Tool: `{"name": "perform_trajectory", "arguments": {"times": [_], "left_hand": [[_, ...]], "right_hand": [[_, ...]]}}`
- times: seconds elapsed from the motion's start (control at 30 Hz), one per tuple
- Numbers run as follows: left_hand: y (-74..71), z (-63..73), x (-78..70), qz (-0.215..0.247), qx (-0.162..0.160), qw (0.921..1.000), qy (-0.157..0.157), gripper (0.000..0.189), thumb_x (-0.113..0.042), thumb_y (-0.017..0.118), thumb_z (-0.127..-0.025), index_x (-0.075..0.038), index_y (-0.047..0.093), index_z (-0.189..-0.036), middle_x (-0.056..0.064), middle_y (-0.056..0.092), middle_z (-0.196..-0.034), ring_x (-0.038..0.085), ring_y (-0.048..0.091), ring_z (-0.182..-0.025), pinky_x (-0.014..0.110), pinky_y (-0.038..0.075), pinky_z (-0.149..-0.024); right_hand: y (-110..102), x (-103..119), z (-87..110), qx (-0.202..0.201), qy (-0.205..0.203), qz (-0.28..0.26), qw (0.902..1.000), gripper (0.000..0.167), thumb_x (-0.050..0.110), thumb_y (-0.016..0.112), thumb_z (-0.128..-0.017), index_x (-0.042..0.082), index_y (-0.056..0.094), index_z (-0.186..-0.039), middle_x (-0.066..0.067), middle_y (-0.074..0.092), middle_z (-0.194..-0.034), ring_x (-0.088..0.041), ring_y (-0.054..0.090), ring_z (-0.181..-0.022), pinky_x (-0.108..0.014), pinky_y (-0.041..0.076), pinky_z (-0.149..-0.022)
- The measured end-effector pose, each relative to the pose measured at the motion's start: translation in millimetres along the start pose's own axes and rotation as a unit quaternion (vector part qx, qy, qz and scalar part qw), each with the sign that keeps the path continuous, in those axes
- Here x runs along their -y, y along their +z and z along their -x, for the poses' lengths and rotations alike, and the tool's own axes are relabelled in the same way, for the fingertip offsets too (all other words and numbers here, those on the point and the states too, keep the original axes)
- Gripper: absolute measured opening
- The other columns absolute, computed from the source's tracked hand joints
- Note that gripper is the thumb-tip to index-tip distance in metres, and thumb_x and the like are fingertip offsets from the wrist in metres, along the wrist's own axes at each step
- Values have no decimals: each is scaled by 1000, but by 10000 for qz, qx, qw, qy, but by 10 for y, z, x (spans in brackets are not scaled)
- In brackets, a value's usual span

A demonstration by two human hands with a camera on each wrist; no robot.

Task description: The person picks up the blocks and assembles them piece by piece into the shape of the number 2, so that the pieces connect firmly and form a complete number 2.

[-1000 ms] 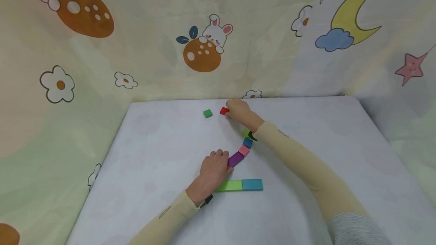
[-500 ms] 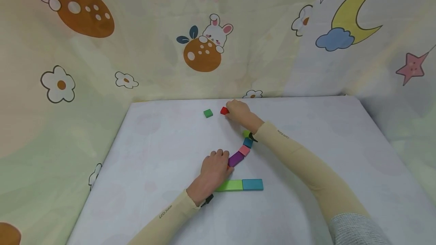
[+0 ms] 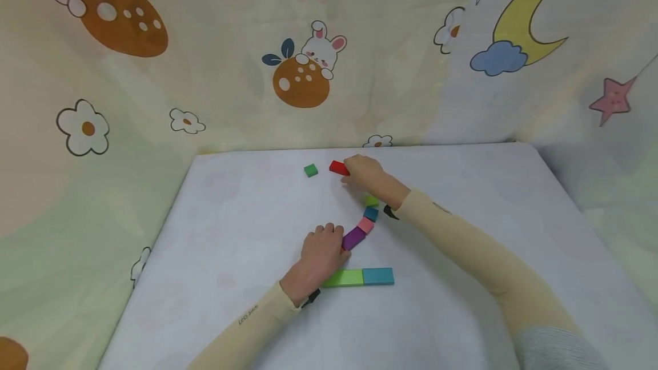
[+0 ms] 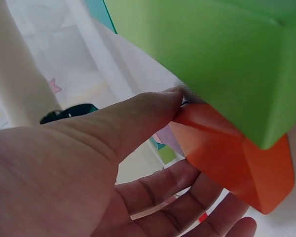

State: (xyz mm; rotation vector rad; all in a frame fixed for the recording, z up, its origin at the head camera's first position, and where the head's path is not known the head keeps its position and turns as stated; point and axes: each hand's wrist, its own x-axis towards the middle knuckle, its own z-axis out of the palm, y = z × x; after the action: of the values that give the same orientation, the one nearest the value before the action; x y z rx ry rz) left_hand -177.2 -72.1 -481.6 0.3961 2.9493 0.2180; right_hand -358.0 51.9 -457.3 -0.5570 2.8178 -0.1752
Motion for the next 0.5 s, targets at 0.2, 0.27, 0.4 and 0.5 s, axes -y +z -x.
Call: {"name": "perform_trajectory", "arguments": {"times": [0.2, 0.27, 0.4, 0.5], "left_hand": [[-4, -10, 17, 63, 143, 9999, -42, 46, -43, 75, -89, -8, 64, -116, 6, 59, -91, 19, 49, -78, 30, 44, -65], [-16, -20, 28, 142, 207, 9996, -92, 48, -45, 74, -88, -8, 64, -117, 5, 58, -91, 19, 50, -80, 31, 44, -65], [-62, -44, 56, 239, 200, 9994, -154, 52, -51, 71, -89, -8, 65, -117, 6, 59, -91, 20, 52, -81, 32, 46, -66], [-131, -64, 84, 162, 138, 9996, -193, 57, -56, 67, -90, -7, 66, -118, 9, 63, -96, 22, 56, -84, 34, 52, -70]], "right_hand": [[6, 12, 203, -54, -42, -151, 9999, 42, 35, 73, -92, 5, 65, -121, -9, 69, -104, -22, 62, -92, -33, 55, -85], [-4, 1, 293, -124, -81, -116, 9998, 45, 36, 74, -91, 5, 64, -123, -9, 69, -107, -23, 64, -96, -35, 56, -88], [-34, -58, 490, -160, -113, -98, 9998, 57, 38, 73, -91, 5, 59, -136, -13, 67, -127, -28, 63, -116, -41, 54, -98], [-45, -126, 630, -167, -107, -217, 9996, 63, 39, 73, -92, 5, 55, -142, -15, 61, -138, -31, 58, -128, -46, 50, -103]]}}
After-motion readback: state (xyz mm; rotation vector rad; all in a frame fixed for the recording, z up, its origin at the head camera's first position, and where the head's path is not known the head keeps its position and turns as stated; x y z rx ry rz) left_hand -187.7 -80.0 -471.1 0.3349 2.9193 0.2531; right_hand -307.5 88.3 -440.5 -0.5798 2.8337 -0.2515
